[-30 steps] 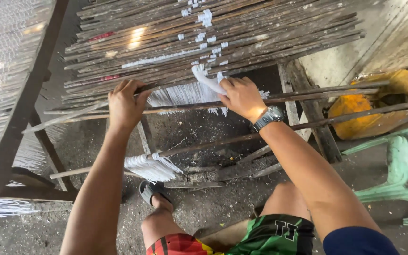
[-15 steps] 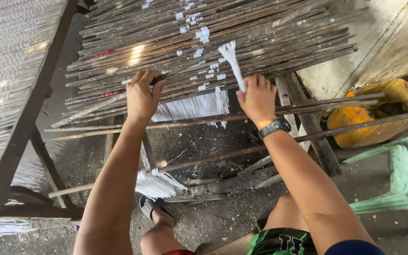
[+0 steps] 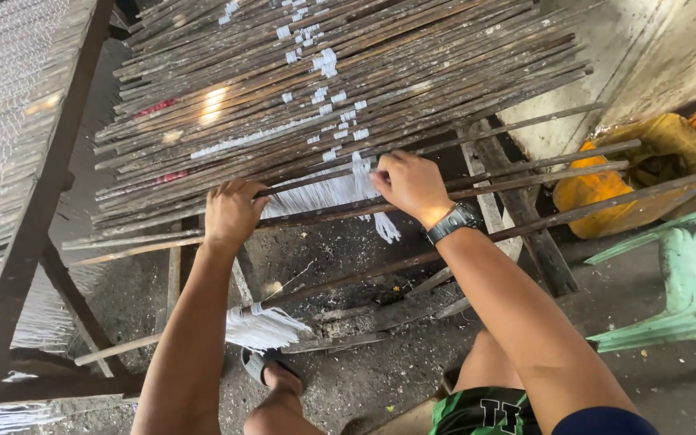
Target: Organizing and hanging bundles of candle wicks on a wooden rack for preparation.
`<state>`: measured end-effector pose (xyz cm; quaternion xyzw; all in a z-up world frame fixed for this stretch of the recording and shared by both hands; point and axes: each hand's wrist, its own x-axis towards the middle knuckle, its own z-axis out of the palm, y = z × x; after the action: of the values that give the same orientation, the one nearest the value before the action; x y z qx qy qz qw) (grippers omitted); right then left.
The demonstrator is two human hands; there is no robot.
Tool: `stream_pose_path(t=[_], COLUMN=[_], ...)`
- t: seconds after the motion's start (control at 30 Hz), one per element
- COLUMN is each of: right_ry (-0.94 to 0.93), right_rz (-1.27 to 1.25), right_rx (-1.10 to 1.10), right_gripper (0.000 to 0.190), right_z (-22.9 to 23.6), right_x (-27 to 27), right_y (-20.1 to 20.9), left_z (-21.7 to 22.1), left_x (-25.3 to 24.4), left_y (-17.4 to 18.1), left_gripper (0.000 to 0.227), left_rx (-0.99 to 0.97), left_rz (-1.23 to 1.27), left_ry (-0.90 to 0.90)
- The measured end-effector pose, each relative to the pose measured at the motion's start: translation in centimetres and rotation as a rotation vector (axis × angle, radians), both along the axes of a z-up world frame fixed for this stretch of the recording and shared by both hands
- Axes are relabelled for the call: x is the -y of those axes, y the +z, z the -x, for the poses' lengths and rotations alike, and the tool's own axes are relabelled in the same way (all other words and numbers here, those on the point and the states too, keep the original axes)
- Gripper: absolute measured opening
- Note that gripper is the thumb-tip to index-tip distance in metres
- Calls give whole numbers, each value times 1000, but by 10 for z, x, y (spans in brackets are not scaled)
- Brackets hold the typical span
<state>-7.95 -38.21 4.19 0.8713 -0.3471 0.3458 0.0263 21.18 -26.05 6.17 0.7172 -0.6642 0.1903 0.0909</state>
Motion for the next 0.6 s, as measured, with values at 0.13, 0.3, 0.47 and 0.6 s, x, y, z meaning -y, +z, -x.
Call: stream_pose_path(t=[0.13, 0.3, 0.47, 0.6], right_ry=[-60, -91, -70, 23], right_rz=[-48, -68, 33, 19], right_rx=[51, 29, 13, 6], right_gripper=[17, 26, 27, 29], right_z=[3, 1, 5, 6], right_x=[-1, 6, 5, 11], right_y=[4, 1, 2, -8], left_z=[2, -11, 2, 10], left_x=[-4, -5, -23, -26], left_y=[4, -21, -9, 1], left_gripper=[23, 21, 26, 20], left_rx=[146, 139, -47, -4], left_rz=[186, 309, 255, 282], left_ry=[25, -11, -12, -6])
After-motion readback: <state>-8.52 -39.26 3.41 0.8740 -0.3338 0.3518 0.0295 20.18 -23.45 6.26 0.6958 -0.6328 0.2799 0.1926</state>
